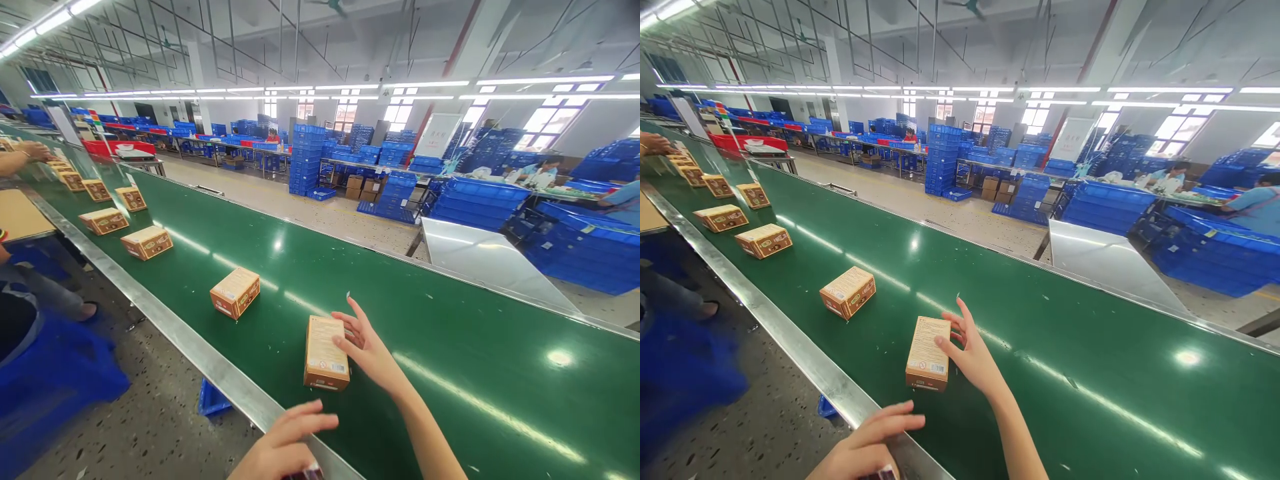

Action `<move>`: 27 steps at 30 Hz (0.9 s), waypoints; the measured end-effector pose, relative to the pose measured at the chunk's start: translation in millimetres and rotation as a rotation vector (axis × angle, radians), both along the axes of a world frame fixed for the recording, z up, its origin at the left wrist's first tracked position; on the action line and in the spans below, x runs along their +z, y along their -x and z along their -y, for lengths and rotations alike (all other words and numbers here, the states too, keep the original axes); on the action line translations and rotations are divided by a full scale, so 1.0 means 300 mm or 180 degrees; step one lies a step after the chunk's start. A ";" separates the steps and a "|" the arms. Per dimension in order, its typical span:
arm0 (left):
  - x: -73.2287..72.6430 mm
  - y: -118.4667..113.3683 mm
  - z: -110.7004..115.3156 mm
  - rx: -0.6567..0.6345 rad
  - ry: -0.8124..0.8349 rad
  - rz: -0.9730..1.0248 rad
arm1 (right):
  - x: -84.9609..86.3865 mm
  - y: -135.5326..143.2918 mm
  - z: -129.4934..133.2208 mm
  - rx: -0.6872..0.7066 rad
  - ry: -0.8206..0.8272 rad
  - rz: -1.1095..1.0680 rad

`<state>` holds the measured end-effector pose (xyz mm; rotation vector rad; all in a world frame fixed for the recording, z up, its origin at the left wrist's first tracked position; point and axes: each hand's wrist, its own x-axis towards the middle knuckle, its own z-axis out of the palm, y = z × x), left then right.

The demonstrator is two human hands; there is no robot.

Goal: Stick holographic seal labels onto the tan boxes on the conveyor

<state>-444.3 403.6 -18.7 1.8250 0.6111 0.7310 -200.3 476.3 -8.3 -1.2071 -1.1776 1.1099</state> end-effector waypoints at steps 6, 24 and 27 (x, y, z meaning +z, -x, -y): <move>0.016 -0.036 -0.046 0.0139 -0.0624 -0.0293 | 0.051 -0.020 0.122 -0.1019 0.0295 -0.0273; 0.143 -0.164 -0.019 -0.0456 -0.0546 -0.0782 | 0.160 -0.052 0.216 -0.1141 0.1012 0.0138; 0.149 -0.174 -0.011 -0.0503 -0.0581 -0.0815 | 0.166 -0.060 0.227 -0.1178 0.0982 0.0287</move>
